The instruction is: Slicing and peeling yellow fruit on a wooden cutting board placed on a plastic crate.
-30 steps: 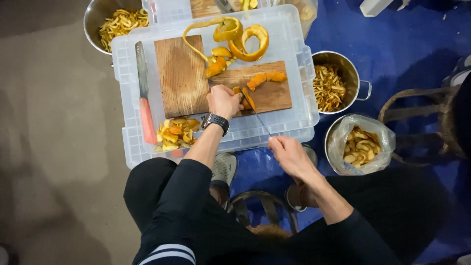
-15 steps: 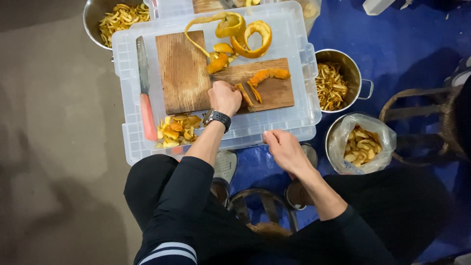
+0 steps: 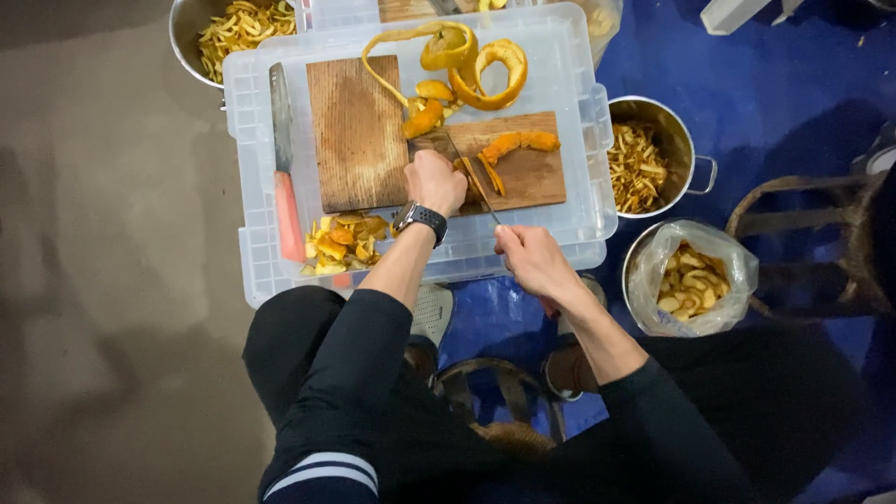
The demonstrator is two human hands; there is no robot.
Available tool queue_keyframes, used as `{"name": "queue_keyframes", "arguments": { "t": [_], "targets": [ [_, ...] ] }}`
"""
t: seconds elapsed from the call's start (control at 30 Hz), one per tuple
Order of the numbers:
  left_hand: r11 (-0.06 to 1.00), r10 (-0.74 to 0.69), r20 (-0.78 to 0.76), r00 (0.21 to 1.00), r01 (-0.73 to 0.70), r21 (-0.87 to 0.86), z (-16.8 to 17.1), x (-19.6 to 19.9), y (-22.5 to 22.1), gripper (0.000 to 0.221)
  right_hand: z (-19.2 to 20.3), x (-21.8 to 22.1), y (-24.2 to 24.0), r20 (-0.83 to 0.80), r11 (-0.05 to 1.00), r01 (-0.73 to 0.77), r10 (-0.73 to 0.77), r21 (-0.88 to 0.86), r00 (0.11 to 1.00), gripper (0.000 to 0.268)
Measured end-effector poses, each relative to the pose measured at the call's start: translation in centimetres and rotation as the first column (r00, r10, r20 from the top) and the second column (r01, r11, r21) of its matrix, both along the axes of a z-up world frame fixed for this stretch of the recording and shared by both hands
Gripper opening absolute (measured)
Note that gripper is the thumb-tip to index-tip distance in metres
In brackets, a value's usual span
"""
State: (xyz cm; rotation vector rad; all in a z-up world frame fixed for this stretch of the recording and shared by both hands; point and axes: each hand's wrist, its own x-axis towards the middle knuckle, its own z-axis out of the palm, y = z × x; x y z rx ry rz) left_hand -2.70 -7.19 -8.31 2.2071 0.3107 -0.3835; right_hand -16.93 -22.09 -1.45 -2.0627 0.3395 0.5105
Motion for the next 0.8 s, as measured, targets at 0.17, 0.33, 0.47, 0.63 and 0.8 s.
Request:
{"name": "queue_keyframes", "arguments": {
  "t": [0.17, 0.33, 0.47, 0.63, 0.8],
  "targets": [
    [1.0, -0.011, -0.003, 1.0, 0.011, 0.013, -0.7, 0.2, 0.2, 0.013, 0.5, -2.2, -0.4, 0.014, 0.998, -0.011, 0.012, -0.064, 1.0, 0.05],
    [1.0, 0.014, -0.018, 1.0, -0.014, -0.008, 0.4, -0.3, 0.1, 0.014, 1.1, -4.0, -0.7, -0.053, 0.996, 0.09, -0.091, -0.018, 0.994, 0.045],
    [0.999, -0.026, -0.033, 0.999, 0.025, -0.03, 2.0, -1.0, 0.4, 0.014, 2.1, -2.4, -0.6, -0.001, 0.998, 0.045, -0.045, -0.047, 0.999, 0.049],
    [0.998, -0.058, -0.034, 0.998, 0.059, 0.022, 1.9, -0.2, 0.2, 0.014, 5.1, -3.0, -1.4, -0.012, 0.994, 0.105, -0.106, -0.039, 0.994, 0.043],
    [0.997, -0.062, -0.041, 0.997, 0.063, 0.035, 4.1, -0.6, -0.6, 0.023, 1.4, -6.4, -4.5, -0.122, 0.962, 0.267, -0.258, 0.06, 0.958, 0.041]
  ]
}}
